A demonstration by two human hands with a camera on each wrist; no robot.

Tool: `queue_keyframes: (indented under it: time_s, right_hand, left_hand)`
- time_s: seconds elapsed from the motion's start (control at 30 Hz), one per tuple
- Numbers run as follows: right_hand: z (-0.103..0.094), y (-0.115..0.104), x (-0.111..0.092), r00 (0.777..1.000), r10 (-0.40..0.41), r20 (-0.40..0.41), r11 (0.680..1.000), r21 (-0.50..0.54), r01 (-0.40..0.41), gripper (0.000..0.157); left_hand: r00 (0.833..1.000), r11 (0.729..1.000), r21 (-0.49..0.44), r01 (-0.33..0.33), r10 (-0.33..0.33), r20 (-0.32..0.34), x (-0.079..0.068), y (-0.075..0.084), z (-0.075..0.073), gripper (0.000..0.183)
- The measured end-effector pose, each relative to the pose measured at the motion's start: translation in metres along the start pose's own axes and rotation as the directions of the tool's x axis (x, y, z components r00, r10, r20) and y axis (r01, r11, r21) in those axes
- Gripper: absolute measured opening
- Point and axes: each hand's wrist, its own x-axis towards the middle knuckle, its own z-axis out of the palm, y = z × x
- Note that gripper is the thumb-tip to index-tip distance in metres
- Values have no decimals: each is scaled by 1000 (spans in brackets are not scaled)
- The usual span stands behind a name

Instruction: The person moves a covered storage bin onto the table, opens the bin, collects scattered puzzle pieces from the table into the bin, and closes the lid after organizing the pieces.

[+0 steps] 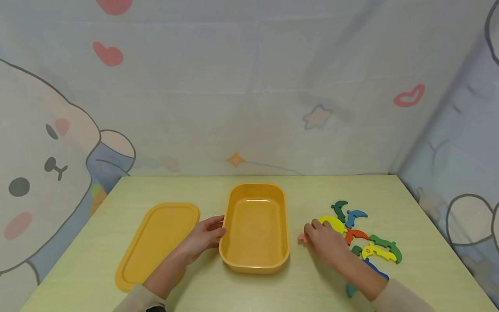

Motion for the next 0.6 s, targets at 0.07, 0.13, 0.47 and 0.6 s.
queue_keyframes:
  time_s: [0.07, 0.13, 0.47, 0.6]
  right_hand:
    - [-3, 2, 3, 1000, -18, -8, 1000, -8, 18, 15]
    - [-6, 4, 6, 999, -38, -26, 999, -18, 38, 16]
    - [-22, 6, 24, 992, -88, -92, 996, -40, 85, 15]
    - [-29, 6, 31, 992, -98, -77, 995, -35, 96, 16]
  left_hand:
    - [1000, 1000, -2, 0, 0, 1, 0, 0, 0, 51]
    - [1000, 1000, -3, -1, 1, 3, 0, 0, 0, 51]
    - [1000, 1000, -3, -3, 3, 6, 1, 0, 0, 51]
    - [1000, 1000, -7, -5, 5, 6, 2, -1, 1, 51]
